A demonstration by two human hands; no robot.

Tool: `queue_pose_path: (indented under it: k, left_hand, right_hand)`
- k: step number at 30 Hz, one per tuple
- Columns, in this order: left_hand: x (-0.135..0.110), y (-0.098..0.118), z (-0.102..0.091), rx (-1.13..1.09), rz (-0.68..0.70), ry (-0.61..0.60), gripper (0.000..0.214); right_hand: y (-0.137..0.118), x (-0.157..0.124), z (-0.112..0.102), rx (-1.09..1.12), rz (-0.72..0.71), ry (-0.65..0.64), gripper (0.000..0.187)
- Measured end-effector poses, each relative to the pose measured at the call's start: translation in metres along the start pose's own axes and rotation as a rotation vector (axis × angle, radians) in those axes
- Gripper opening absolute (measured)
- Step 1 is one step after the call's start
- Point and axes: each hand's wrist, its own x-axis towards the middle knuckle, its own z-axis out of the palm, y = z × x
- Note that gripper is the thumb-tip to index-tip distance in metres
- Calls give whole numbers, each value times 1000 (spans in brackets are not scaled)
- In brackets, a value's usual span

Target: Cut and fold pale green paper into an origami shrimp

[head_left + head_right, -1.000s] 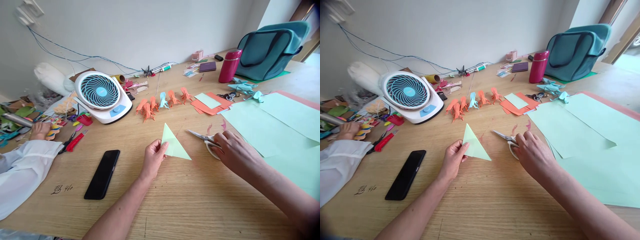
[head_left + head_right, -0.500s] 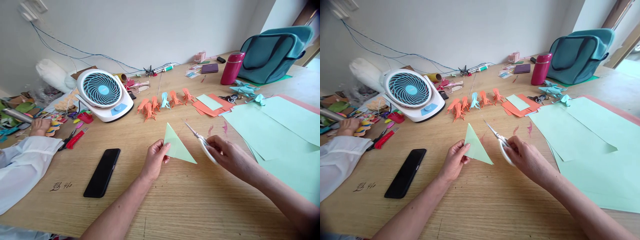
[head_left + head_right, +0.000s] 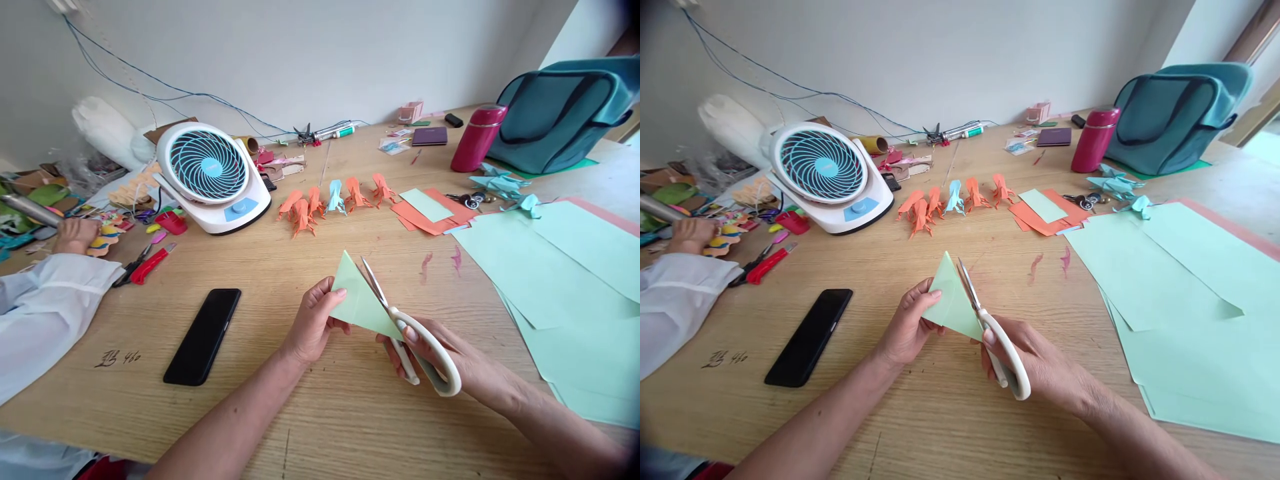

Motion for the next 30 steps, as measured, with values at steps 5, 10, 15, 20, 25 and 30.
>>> queue_pose_path:
  k: [5, 10, 15, 20, 25, 30]
  left_hand:
    - [0, 0, -1, -9, 1, 26, 20]
    - [1, 4, -2, -29, -3, 63, 19]
    - [1, 5, -2, -17, -12, 56, 19]
    - [4, 4, -5, -76, -59, 37, 19]
    - [5, 5, -7, -201, -127, 76, 24]
    - [2, 4, -3, -176, -128, 37, 26]
  right_hand:
    - [1, -1, 1, -47, -1, 12, 57]
    - [-3, -3, 2, -53, 42, 4, 56]
    - [1, -2, 2, -32, 47, -24, 52]
    - [5, 0, 4, -13, 61, -10, 53]
    - [4, 2, 6, 27, 86, 19, 56]
    - [4, 2, 6, 14, 72, 20, 53]
